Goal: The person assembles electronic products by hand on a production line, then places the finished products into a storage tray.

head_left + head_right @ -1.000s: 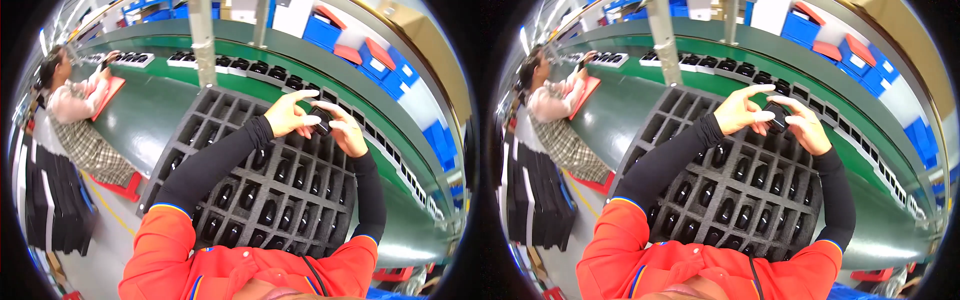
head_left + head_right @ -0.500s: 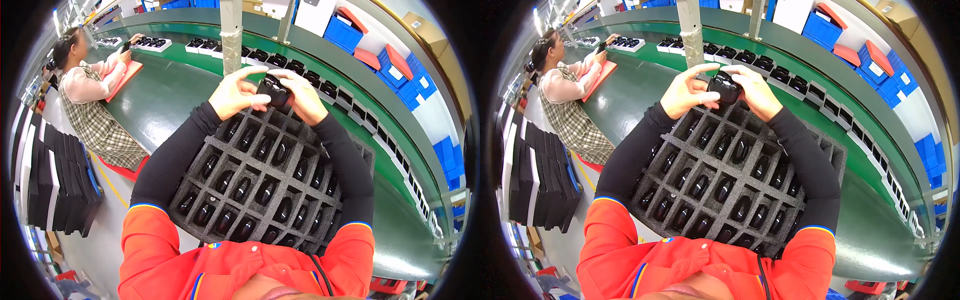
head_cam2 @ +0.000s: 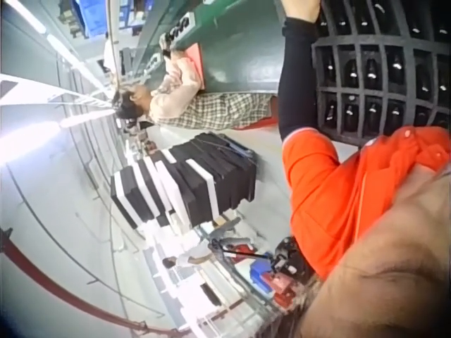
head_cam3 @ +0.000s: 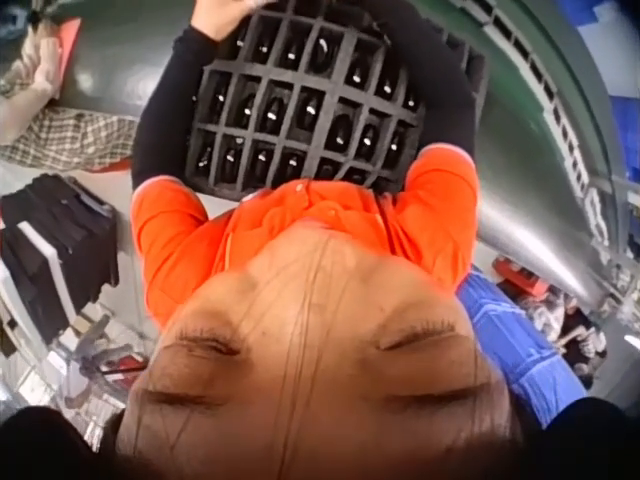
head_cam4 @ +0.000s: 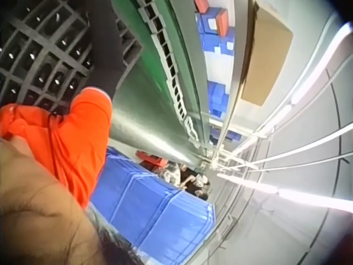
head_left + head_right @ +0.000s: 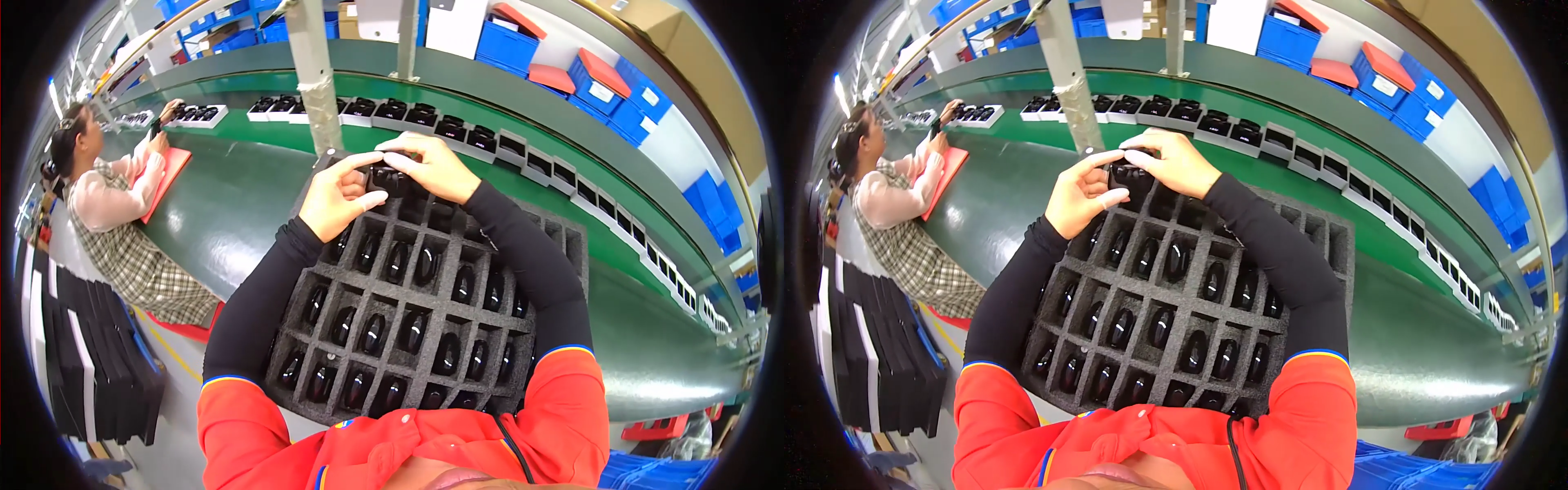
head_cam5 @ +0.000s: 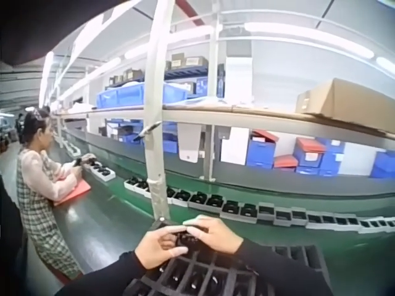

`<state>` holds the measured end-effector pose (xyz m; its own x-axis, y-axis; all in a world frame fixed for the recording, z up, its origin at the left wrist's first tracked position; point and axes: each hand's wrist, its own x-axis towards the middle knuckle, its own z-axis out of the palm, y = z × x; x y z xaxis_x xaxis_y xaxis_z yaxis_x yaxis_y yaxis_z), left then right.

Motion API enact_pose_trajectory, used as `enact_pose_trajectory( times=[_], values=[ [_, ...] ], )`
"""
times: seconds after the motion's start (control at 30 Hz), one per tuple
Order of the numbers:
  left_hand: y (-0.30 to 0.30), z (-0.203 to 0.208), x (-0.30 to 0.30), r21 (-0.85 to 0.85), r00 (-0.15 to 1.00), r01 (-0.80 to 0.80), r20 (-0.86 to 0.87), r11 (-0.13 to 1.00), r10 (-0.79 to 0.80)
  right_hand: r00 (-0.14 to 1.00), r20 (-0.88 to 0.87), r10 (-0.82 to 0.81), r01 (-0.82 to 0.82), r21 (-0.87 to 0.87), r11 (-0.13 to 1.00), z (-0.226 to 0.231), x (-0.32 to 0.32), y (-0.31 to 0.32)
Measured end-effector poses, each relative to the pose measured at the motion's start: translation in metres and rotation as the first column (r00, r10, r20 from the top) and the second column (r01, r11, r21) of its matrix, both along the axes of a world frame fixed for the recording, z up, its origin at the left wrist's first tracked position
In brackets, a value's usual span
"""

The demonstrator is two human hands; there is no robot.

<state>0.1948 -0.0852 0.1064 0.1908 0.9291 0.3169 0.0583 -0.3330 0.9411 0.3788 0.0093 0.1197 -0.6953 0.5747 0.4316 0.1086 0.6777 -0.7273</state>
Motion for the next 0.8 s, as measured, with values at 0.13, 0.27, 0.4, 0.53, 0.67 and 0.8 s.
enact_pose_trajectory(
  times=[0.13,0.27,0.4,0.53,0.67,0.8],
  values=[
    [-0.007,-0.004,-0.022,0.099,0.953,-0.136,-0.260,0.986,0.158,0.971,-0.050,-0.233,0.236,0.081,0.968,-0.009,0.024,0.048],
    [-0.018,-0.030,-0.072,0.400,0.632,-0.114,-0.677,0.909,0.377,0.639,-0.017,-0.769,0.750,0.237,0.617,-0.053,0.132,0.152],
    [-0.021,-0.046,-0.088,0.116,0.735,0.047,-0.677,0.992,0.045,0.309,0.108,-0.945,0.874,0.361,0.327,-0.095,0.193,0.199],
    [-0.015,-0.043,-0.114,-0.020,0.620,0.191,-0.772,0.981,-0.136,0.286,0.390,-0.875,0.788,0.424,0.447,-0.104,0.171,0.216],
    [-0.009,-0.017,-0.106,-0.094,0.537,0.263,-0.813,0.960,-0.227,0.289,0.359,-0.887,0.739,0.505,0.445,-0.104,0.173,0.216],
    [-0.015,0.004,-0.095,-0.001,0.831,0.020,-0.556,1.000,-0.018,0.461,-0.032,-0.887,0.764,0.522,0.378,-0.080,0.162,0.197]
  ],
)
